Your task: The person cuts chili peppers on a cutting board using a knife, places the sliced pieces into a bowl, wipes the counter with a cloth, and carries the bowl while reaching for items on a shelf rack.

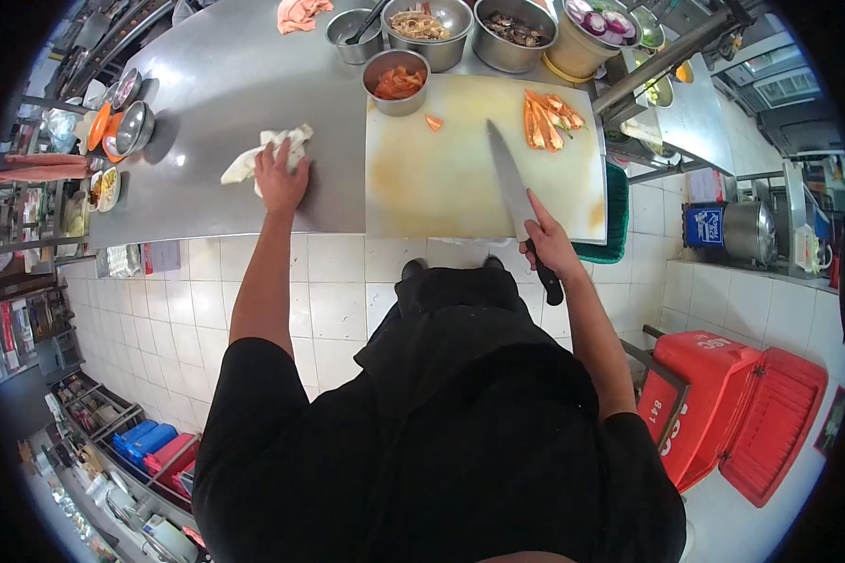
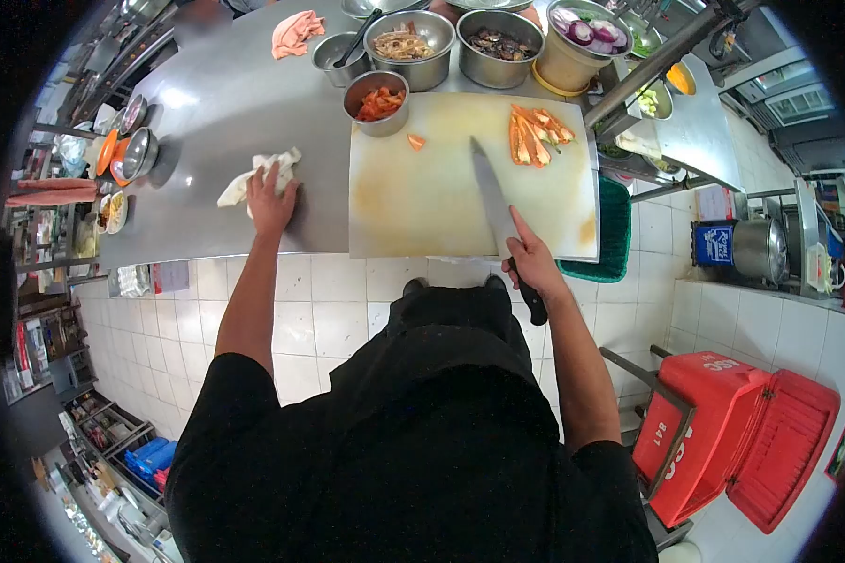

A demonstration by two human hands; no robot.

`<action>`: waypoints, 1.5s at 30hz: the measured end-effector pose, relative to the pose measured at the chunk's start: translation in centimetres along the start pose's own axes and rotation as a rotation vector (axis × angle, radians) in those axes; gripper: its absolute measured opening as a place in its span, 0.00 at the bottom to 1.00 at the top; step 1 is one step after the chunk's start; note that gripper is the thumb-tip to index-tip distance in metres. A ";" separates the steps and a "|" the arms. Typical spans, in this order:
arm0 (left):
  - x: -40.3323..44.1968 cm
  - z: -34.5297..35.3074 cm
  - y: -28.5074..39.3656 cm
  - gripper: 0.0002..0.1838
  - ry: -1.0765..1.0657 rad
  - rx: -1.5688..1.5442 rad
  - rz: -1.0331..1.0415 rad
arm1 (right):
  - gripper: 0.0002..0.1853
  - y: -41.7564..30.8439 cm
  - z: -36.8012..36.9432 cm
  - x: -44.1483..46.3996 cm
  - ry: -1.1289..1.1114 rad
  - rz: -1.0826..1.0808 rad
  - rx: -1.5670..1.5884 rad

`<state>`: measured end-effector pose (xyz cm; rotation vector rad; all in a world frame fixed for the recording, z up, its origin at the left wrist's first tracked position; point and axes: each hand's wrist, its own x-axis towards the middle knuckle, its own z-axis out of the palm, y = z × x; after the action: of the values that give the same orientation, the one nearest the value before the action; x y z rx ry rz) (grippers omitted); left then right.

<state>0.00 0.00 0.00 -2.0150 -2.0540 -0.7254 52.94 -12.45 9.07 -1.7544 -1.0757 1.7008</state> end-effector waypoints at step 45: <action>2.6 2.4 23.9 0.19 -0.258 -0.420 0.387 | 0.17 6.4 -11.3 -11.1 0.752 -0.330 0.034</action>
<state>23.64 2.60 4.33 -2.7632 -1.6363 -0.9106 66.13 -22.87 12.20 -1.8294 -0.8976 0.7436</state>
